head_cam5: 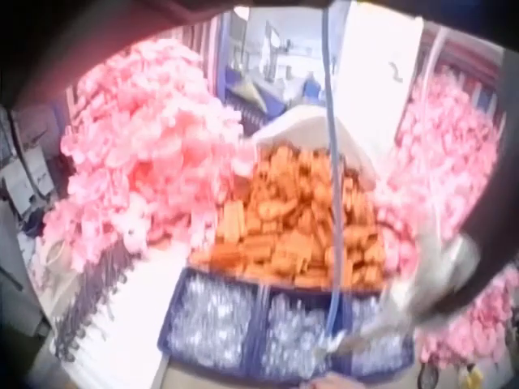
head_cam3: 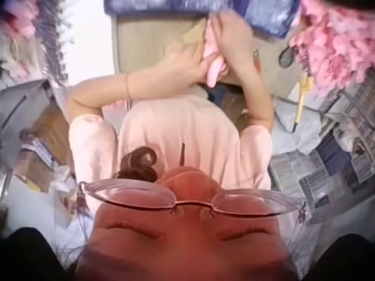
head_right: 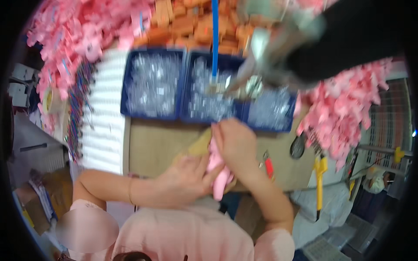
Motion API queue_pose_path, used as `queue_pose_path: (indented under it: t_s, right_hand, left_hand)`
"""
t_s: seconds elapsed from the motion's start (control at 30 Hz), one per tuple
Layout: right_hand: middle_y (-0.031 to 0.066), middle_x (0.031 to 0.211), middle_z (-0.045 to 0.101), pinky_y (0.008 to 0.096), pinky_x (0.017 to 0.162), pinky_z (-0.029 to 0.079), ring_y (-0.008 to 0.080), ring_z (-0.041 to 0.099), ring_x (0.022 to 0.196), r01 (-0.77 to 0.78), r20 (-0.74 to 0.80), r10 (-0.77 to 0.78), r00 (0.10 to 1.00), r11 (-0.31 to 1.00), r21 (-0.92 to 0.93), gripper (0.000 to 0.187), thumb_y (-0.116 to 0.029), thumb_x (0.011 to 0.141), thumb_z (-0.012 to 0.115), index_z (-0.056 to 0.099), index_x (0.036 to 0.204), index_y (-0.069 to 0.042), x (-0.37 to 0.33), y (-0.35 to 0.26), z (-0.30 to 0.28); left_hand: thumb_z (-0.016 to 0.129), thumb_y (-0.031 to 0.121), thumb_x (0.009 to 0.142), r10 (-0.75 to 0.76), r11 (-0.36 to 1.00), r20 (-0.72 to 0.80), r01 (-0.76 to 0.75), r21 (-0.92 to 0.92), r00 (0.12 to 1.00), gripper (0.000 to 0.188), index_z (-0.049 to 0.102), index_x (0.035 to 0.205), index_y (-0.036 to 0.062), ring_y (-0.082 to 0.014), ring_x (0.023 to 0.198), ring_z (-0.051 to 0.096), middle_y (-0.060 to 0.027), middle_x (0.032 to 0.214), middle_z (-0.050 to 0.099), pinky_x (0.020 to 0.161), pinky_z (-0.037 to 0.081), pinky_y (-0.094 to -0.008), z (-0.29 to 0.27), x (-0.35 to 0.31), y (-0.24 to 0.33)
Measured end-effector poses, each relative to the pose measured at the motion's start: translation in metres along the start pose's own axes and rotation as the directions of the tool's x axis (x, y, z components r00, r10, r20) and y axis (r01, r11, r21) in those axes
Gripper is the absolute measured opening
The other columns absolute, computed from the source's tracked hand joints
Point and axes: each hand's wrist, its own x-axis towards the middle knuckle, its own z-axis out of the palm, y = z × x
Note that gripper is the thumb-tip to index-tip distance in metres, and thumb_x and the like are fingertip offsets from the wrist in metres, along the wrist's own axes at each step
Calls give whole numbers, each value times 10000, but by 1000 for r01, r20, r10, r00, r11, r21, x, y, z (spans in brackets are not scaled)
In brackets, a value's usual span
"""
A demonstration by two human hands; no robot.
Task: Assembling pink plastic pony toys by installing electronic components and soldering wires at a factory workbench.
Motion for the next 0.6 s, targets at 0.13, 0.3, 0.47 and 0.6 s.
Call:
queue_pose_path:
  t_s: [0.13,0.3,0.47,0.6]
  right_hand:
    - [120,698,547,413,577,434,322,552,652,27,-54,-21,998,994,108,193,-208,825,560,576,712,-53,-4,21,21]
    - [145,743,602,375,605,463,316,590,682,6,-94,25,995,948,319,227,-229,841,569,633,791,-16,-11,20,6]
    - [138,711,592,379,587,455,321,587,664,-57,187,-43,981,865,498,232,-250,845,574,620,798,-27,-3,17,9]
    - [147,704,586,414,586,455,346,571,669,127,140,-190,972,922,366,308,-325,866,517,583,760,-44,5,19,19]
  left_hand:
    - [577,405,761,95,962,-126,-124,-245,987,633,456,1263,40,-270,966,539,-174,1153,491,752,448,-333,25,13,-17]
    - [574,407,769,187,970,-93,-199,-140,978,574,482,1254,114,-348,1160,409,-176,1235,457,989,282,-483,19,8,-8]
    - [578,351,728,304,930,-182,-333,-154,935,552,515,1173,30,-404,1158,386,-215,1196,457,1004,248,-555,22,17,-12]
    - [587,379,723,305,882,-121,-328,-338,945,574,517,1177,33,-375,1170,385,-197,1215,469,1004,270,-503,11,23,-19]
